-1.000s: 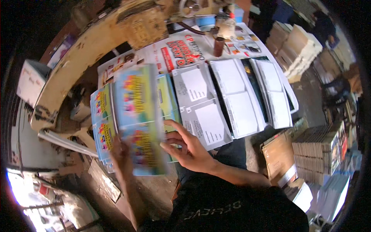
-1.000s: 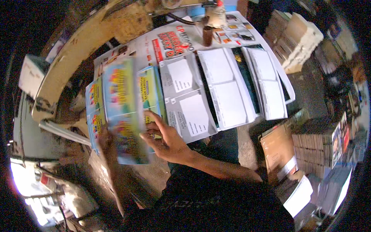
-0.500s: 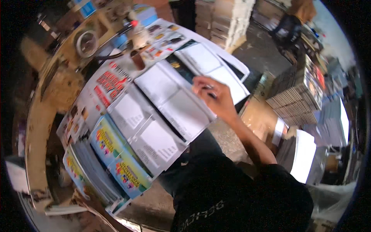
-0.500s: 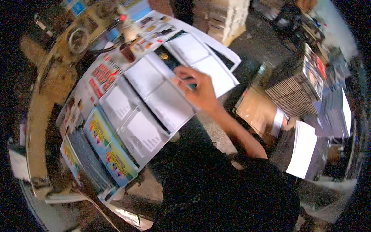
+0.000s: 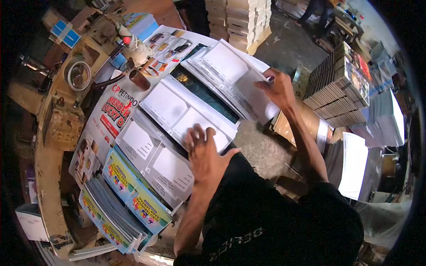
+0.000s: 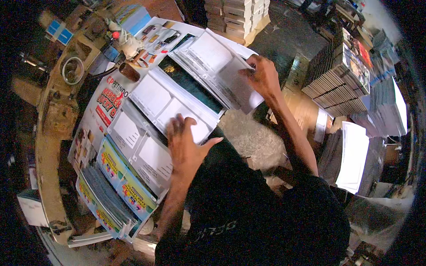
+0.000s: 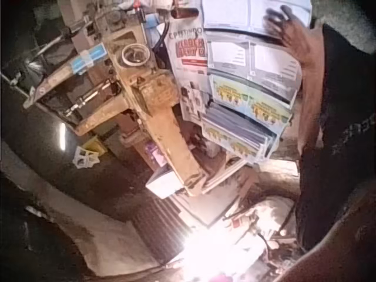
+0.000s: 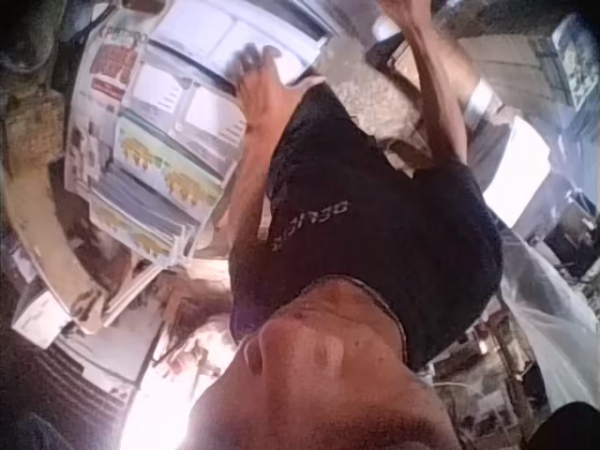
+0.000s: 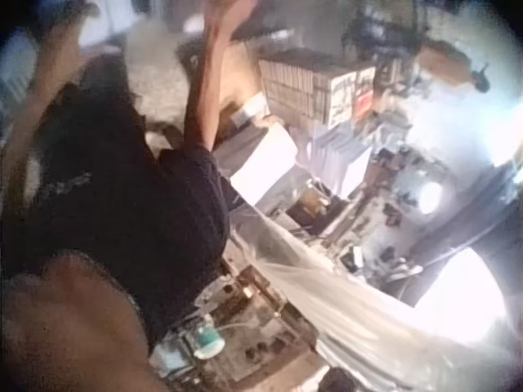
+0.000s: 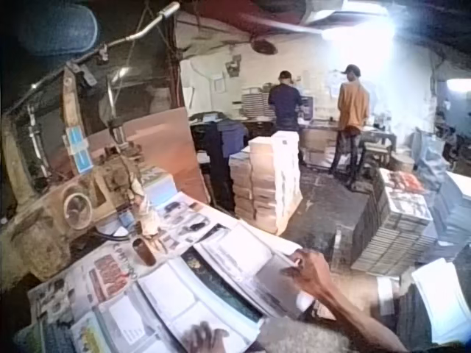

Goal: The person collates printed sheets into booklet covers to assemble booklets and stacks them on the workbench.

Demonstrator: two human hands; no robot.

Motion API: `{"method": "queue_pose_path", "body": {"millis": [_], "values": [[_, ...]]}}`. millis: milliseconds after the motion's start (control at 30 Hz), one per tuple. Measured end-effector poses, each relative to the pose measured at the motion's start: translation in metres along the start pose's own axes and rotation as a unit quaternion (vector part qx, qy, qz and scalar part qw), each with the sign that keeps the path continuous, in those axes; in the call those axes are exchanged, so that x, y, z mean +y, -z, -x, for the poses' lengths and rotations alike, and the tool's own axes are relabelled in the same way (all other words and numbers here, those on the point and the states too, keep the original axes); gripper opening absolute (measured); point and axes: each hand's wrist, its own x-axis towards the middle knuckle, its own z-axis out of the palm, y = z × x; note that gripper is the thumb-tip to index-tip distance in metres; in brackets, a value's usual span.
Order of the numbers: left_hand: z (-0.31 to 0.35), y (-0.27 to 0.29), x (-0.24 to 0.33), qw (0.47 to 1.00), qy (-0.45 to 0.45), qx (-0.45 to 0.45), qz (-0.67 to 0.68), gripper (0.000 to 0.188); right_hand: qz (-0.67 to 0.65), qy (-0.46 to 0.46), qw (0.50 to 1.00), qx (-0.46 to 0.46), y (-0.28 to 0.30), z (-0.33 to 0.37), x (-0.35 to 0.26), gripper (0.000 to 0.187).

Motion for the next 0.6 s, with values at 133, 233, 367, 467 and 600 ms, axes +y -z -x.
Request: {"method": "queue_pose_path", "body": {"millis": [133, 233, 367, 467, 600], "values": [[-0.003, -0.011, 0.002, 0.997, 0.013, -0.042, 0.071, 0.045, -0.082, 0.014, 0.994, -0.072, 0.012, 0.003, 0.008, 0.029], [-0.003, -0.010, -0.003, 0.991, -0.011, 0.015, 0.135, 0.024, -0.208, -0.022, 0.973, -0.095, 0.003, 0.005, 0.025, 0.029], [0.004, 0.000, -0.011, 0.954, 0.115, 0.037, 0.273, 0.024, -0.360, -0.045, 0.921, -0.142, -0.002, 0.003, 0.021, 0.040], [0.000, 0.021, -0.002, 0.902, 0.265, -0.008, 0.342, 0.023, -0.388, -0.094, 0.905, -0.145, 0.009, 0.001, 0.005, 0.039], [0.018, 0.020, 0.004, 0.843, 0.264, 0.126, 0.452, 0.023, -0.294, -0.042, 0.934, -0.200, -0.006, 0.005, -0.042, 0.043]]}}
